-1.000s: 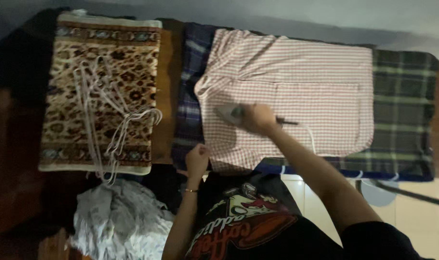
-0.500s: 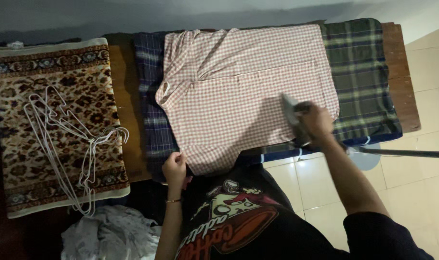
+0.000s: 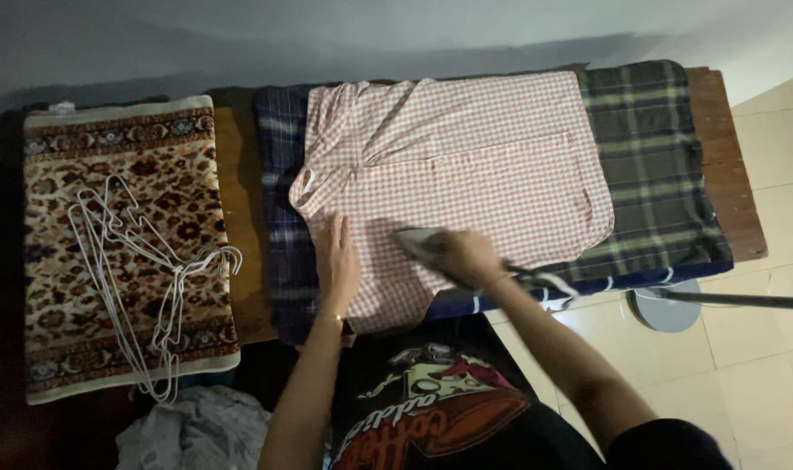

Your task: The person irons a red-and-white checkered shirt on a wooden table covered with a plaid cloth. They smooth the fabric, use an electric iron to press the shirt, and then place a hanger into the garment.

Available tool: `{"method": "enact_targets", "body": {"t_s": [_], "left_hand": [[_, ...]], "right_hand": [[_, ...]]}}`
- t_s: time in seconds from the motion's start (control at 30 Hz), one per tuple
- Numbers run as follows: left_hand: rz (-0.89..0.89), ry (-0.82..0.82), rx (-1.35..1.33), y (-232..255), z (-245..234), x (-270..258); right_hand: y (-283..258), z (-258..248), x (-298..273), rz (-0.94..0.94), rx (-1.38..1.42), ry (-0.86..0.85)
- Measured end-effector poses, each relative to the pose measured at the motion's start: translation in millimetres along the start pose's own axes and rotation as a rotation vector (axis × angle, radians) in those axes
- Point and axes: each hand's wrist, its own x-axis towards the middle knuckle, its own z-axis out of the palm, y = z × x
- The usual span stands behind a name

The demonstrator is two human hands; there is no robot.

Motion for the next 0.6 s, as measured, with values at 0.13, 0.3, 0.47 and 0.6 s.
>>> {"method": "enact_targets", "body": {"t_s": [0.13,0.3,0.47,0.6], "left_hand": [[-0.019,-0.011,0.118,-26,10,10],[-0.049,0.01,0.073,-34,15,5],[-0.066,0.027,0.073,-32,15,5],[-0.033,0.061,0.065,-34,15,6]], "right_hand": [[-46,13,38,-0.025,-0.048,0.246],[-7,-23,95,0.117,-0.009,0.347],[114,-65,99,0.356,0.096,0.559],[207,-92,76,0.536,0.141,0.625]]}}
